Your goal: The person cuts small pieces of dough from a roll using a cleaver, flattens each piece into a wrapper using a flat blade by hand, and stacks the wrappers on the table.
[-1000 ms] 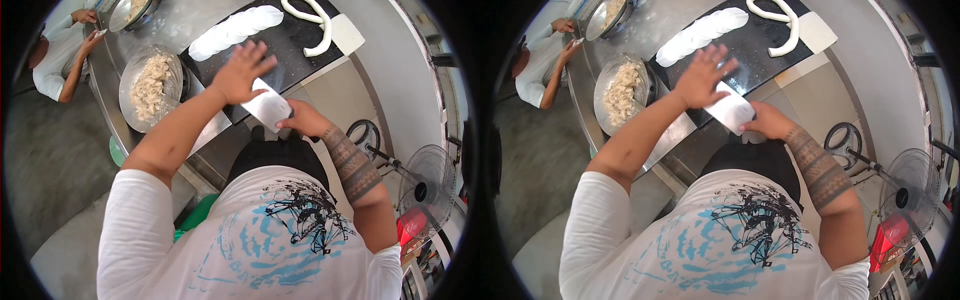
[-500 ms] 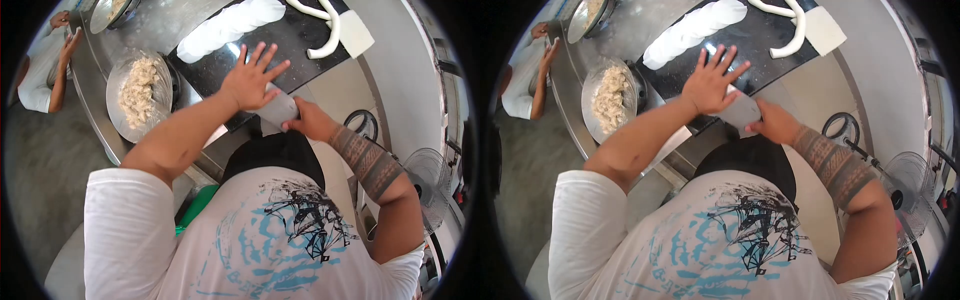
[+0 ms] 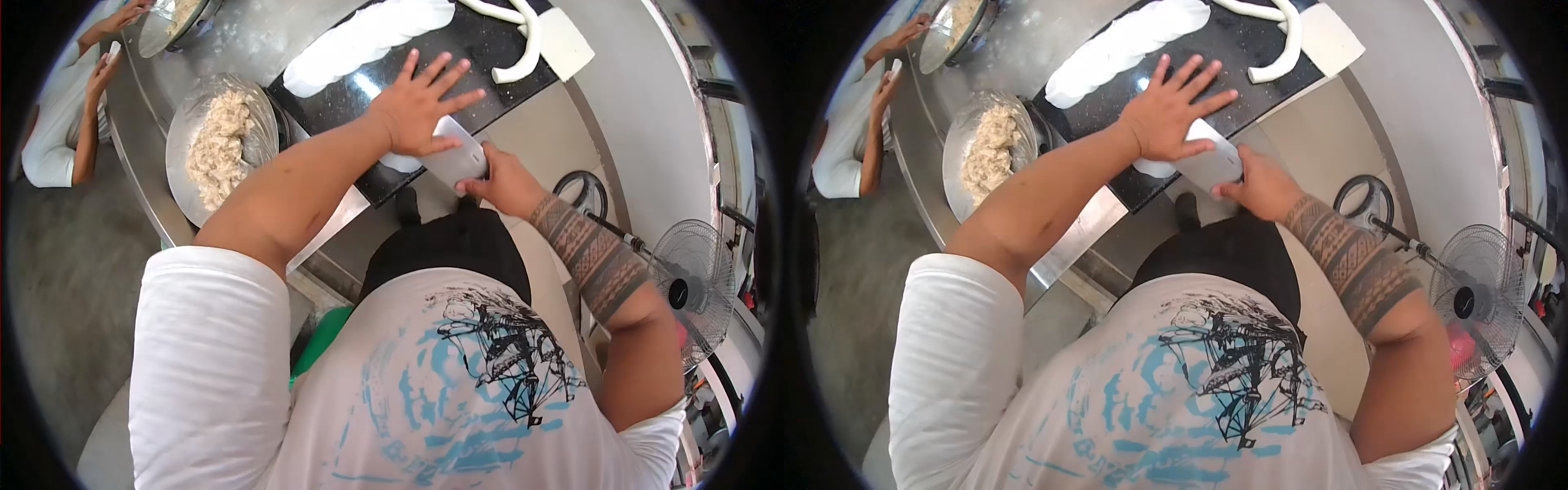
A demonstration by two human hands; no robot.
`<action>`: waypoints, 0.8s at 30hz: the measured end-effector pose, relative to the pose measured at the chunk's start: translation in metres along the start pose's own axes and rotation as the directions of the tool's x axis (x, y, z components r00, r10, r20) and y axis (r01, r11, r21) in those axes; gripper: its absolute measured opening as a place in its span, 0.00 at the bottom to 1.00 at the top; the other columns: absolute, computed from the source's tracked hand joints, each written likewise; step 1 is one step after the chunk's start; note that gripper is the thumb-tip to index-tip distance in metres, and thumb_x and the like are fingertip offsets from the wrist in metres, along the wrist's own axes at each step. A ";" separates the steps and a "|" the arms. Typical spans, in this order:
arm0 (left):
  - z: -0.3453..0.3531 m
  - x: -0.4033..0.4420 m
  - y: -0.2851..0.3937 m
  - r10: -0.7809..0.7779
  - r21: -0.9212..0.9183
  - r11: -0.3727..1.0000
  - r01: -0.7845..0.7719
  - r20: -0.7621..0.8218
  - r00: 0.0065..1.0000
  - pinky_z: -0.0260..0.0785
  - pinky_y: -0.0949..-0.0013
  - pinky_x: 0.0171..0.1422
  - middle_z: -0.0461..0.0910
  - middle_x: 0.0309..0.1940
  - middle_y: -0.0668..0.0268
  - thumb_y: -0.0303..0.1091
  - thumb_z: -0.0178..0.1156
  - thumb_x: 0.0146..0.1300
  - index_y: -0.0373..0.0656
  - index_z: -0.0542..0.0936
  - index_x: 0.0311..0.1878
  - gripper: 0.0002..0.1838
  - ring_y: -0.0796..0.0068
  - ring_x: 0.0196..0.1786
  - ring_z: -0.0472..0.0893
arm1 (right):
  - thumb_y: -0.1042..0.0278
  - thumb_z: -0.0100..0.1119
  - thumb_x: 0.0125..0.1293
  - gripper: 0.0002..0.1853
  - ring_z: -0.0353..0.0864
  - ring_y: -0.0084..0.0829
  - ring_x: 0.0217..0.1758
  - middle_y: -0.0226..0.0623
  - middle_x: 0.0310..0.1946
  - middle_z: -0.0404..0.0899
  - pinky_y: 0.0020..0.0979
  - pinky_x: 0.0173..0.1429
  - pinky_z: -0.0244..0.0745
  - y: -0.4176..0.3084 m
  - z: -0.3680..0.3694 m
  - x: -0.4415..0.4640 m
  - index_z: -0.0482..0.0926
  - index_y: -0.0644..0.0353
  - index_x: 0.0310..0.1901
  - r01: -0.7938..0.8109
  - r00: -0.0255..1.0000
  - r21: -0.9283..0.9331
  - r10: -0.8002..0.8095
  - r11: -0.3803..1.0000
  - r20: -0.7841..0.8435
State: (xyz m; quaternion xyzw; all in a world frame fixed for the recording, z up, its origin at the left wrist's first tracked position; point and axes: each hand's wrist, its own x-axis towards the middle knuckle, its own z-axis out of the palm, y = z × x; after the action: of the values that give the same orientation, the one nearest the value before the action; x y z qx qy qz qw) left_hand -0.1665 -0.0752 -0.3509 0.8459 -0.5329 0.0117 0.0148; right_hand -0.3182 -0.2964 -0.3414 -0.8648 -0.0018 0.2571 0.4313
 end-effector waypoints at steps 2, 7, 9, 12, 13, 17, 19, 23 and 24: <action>0.000 0.010 -0.025 -0.018 0.058 0.998 0.022 -0.068 0.998 0.40 0.27 0.88 0.49 0.91 0.54 0.75 0.56 0.70 0.72 0.56 0.89 0.48 0.45 0.90 0.51 | 0.54 0.82 0.61 0.31 0.88 0.57 0.55 0.59 0.48 0.87 0.49 0.61 0.81 -0.018 -0.024 0.026 0.80 0.68 0.57 0.026 0.999 -0.103 -0.029 0.994 -0.025; -0.002 -0.006 -0.034 0.068 -0.128 0.987 -0.092 -0.181 0.981 0.40 0.26 0.88 0.48 0.90 0.51 0.71 0.60 0.68 0.68 0.58 0.89 0.50 0.42 0.90 0.51 | 0.56 0.82 0.61 0.29 0.90 0.53 0.56 0.57 0.46 0.88 0.47 0.62 0.81 -0.023 -0.002 0.020 0.81 0.68 0.55 0.016 1.000 0.049 -0.015 0.999 -0.021; 0.019 -0.029 0.000 0.085 -0.169 0.982 -0.087 -0.020 0.996 0.42 0.25 0.87 0.50 0.90 0.52 0.74 0.61 0.65 0.68 0.57 0.89 0.52 0.39 0.90 0.51 | 0.56 0.82 0.62 0.31 0.90 0.49 0.56 0.57 0.50 0.89 0.44 0.63 0.81 -0.012 0.027 -0.016 0.80 0.68 0.59 -0.024 1.000 0.177 0.021 0.984 0.018; 0.016 0.002 0.020 0.152 -0.197 0.967 -0.164 -0.076 0.986 0.42 0.25 0.87 0.50 0.90 0.53 0.74 0.62 0.65 0.70 0.57 0.89 0.52 0.41 0.90 0.52 | 0.58 0.82 0.63 0.32 0.89 0.43 0.54 0.52 0.51 0.89 0.41 0.62 0.82 0.013 0.029 -0.030 0.79 0.68 0.62 -0.087 0.995 0.179 0.093 0.980 -0.024; 0.017 0.013 0.014 0.135 -0.165 0.975 -0.151 -0.107 0.985 0.42 0.25 0.87 0.50 0.90 0.54 0.74 0.62 0.65 0.70 0.58 0.89 0.52 0.42 0.90 0.52 | 0.59 0.82 0.64 0.32 0.89 0.38 0.52 0.48 0.50 0.89 0.40 0.60 0.82 0.020 0.019 -0.021 0.78 0.68 0.62 -0.087 0.996 0.195 0.092 0.977 -0.019; 0.016 0.043 -0.026 0.052 -0.019 0.998 -0.057 -0.216 0.975 0.41 0.26 0.87 0.50 0.90 0.52 0.73 0.63 0.64 0.70 0.59 0.88 0.51 0.42 0.90 0.53 | 0.61 0.82 0.65 0.30 0.88 0.32 0.47 0.44 0.47 0.89 0.39 0.55 0.84 0.025 -0.028 0.032 0.78 0.68 0.62 0.069 0.994 -0.002 -0.068 0.998 -0.089; -0.015 0.045 -0.035 0.057 -0.074 0.995 -0.070 -0.170 0.984 0.45 0.24 0.85 0.51 0.88 0.45 0.68 0.65 0.64 0.59 0.61 0.87 0.51 0.36 0.88 0.53 | 0.62 0.82 0.65 0.30 0.89 0.32 0.47 0.45 0.48 0.89 0.40 0.55 0.84 -0.009 -0.047 0.035 0.78 0.68 0.62 -0.019 0.997 -0.158 0.008 0.987 -0.070; 0.003 0.010 -0.027 0.137 -0.190 0.964 -0.188 -0.251 0.958 0.41 0.26 0.87 0.51 0.90 0.50 0.72 0.63 0.64 0.69 0.61 0.88 0.51 0.41 0.89 0.53 | 0.54 0.82 0.63 0.34 0.89 0.50 0.56 0.58 0.52 0.88 0.46 0.63 0.82 -0.019 -0.006 0.001 0.78 0.68 0.62 -0.063 0.998 0.097 0.062 0.993 0.015; 0.021 -0.006 -0.012 0.121 -0.176 0.974 -0.141 -0.121 0.985 0.40 0.26 0.88 0.51 0.90 0.49 0.72 0.64 0.63 0.69 0.60 0.88 0.51 0.41 0.89 0.53 | 0.54 0.81 0.63 0.34 0.89 0.51 0.57 0.58 0.53 0.87 0.46 0.63 0.82 -0.009 0.011 -0.013 0.78 0.68 0.63 -0.065 0.998 0.157 0.066 0.985 0.000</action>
State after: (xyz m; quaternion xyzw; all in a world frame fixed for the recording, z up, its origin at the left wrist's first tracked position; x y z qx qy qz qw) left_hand -0.1585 -0.0652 -0.3723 0.8020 -0.5847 0.0099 0.1214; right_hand -0.3320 -0.2851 -0.3344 -0.8284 0.0482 0.2682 0.4893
